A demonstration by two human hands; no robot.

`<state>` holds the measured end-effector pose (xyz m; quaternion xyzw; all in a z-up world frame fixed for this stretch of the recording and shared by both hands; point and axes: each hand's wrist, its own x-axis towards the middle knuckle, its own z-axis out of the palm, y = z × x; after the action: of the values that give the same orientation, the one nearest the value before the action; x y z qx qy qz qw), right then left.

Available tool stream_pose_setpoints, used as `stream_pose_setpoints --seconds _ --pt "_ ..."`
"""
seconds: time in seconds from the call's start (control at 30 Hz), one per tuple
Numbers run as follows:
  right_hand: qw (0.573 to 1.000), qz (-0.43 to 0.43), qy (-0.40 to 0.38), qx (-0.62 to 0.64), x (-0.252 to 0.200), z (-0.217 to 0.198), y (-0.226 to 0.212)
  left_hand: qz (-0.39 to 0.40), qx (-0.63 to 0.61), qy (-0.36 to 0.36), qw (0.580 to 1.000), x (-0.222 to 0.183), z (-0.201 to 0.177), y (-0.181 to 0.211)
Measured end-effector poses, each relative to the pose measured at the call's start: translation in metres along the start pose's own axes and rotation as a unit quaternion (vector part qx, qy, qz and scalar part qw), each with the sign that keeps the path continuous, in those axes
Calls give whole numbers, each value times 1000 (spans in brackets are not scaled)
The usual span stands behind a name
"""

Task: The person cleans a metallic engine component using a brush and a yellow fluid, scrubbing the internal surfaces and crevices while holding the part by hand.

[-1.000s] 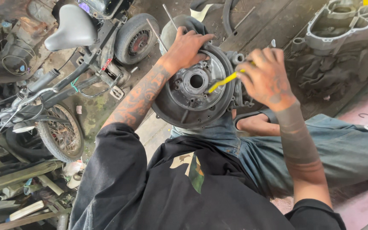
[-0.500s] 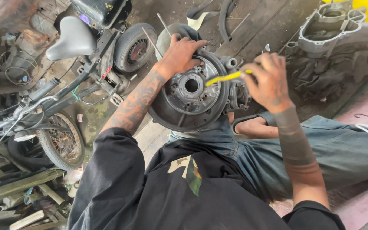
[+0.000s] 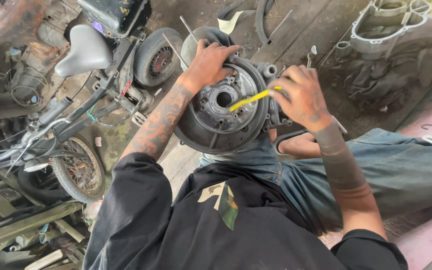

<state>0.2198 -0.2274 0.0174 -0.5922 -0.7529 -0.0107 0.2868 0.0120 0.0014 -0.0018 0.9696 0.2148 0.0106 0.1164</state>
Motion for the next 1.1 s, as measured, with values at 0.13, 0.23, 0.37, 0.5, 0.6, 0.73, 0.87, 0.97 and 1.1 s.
stream_pose_setpoints --seconds 0.13,0.23,0.37,0.5,0.6,0.73,0.87,0.97,1.1 --pt "995 60 47 -64 -4 -3 15 -3 -7 5 1000 -2 -2 -1" --pt "998 44 35 -18 0 -10 2 -2 -9 3 1000 0 -2 -3" --pt "1000 27 8 -12 0 0 -5 9 -2 15 1000 -1 2 -3" --pt "988 78 81 -108 -5 -6 4 3 -14 7 1000 -2 -1 -2" --pt "997 58 47 -16 -1 -14 -8 -11 -3 -14 1000 0 -2 -1" --pt "997 49 39 -53 -3 -7 -8 -2 0 -2 1000 -2 1 -2" --pt "998 43 14 -40 -3 -12 -7 -4 -3 1 1000 -2 2 -4" --pt "993 43 68 -80 1 -10 -17 -3 -8 -3 1000 -2 -3 0" --pt "998 41 22 -34 -1 -6 -15 -7 -4 -7 1000 -1 -2 -2"
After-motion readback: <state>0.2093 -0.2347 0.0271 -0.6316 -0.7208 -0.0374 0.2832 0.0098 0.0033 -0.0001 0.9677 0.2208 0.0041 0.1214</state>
